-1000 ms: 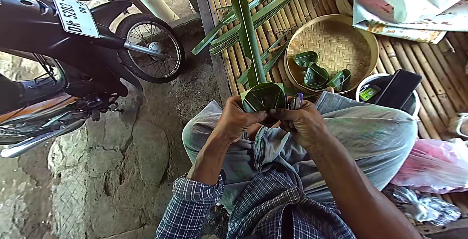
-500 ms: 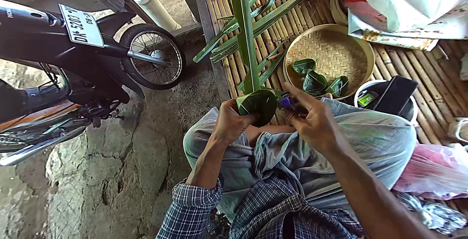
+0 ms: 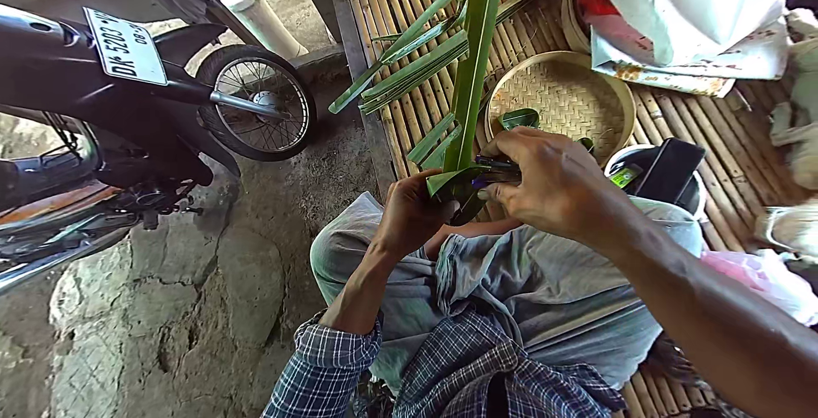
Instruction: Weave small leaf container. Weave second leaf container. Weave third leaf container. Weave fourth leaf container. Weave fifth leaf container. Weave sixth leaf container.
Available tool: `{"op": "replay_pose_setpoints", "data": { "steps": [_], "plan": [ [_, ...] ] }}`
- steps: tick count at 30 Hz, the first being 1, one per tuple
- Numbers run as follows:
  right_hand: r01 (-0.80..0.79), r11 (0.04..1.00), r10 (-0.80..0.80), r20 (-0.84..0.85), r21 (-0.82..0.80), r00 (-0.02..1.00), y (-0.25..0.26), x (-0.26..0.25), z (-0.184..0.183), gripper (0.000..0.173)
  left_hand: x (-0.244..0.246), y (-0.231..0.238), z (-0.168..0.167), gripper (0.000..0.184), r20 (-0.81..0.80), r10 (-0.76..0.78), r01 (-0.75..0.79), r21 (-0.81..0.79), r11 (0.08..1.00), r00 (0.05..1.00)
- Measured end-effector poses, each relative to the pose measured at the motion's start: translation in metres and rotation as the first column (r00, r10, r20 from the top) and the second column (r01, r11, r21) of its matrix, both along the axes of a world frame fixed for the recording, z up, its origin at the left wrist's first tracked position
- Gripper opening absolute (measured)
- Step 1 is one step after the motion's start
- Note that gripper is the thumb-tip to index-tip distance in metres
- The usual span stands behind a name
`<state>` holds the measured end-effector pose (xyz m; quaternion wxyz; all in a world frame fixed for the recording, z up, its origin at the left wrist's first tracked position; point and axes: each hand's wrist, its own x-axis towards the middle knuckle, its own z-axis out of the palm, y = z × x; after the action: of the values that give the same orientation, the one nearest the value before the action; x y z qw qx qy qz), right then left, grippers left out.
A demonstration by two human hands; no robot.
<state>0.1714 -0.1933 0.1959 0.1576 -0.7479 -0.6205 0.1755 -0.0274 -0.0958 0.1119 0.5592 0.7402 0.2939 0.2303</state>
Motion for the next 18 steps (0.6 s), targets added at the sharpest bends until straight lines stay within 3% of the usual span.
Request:
{"op": "replay_pose_setpoints", "data": {
  "steps": [4,7,9,13,16,18],
  "plan": [
    [-0.013,1.000,0.013,-0.010,-0.008,1.000,-0.001,0.000,0.010,0.031,-0.002,0.002,0.000,0.034,0.007,0.024,-0.024,-0.002,1.000,1.000],
    [0.047,0.989,-0.017,-0.210,0.138,0.978,-0.012,-0.002,0.014,0.033,-0.005,0.007,0.000,0.034,0.063,0.092,-0.090,-0.040,0.995,0.994],
    [0.158,0.972,-0.072,-0.420,0.175,0.905,-0.021,-0.006,0.001,0.037,-0.006,0.009,0.002,0.037,0.163,0.175,-0.152,-0.146,0.978,0.971],
    [0.296,0.953,-0.225,-0.817,-0.071,0.531,-0.036,-0.032,-0.043,0.036,-0.001,0.009,0.004,0.043,0.322,0.338,-0.252,-0.281,0.926,0.884],
    [0.345,0.920,-0.288,-0.918,-0.186,0.273,-0.039,-0.054,-0.055,0.035,0.002,0.007,0.004,0.044,0.419,0.342,-0.274,-0.216,0.937,0.841],
    [0.430,0.882,-0.283,-0.946,-0.193,0.156,-0.035,-0.067,-0.053,0.032,0.007,0.004,0.004,0.042,0.498,0.351,-0.310,-0.166,0.936,0.793]
  ]
}}
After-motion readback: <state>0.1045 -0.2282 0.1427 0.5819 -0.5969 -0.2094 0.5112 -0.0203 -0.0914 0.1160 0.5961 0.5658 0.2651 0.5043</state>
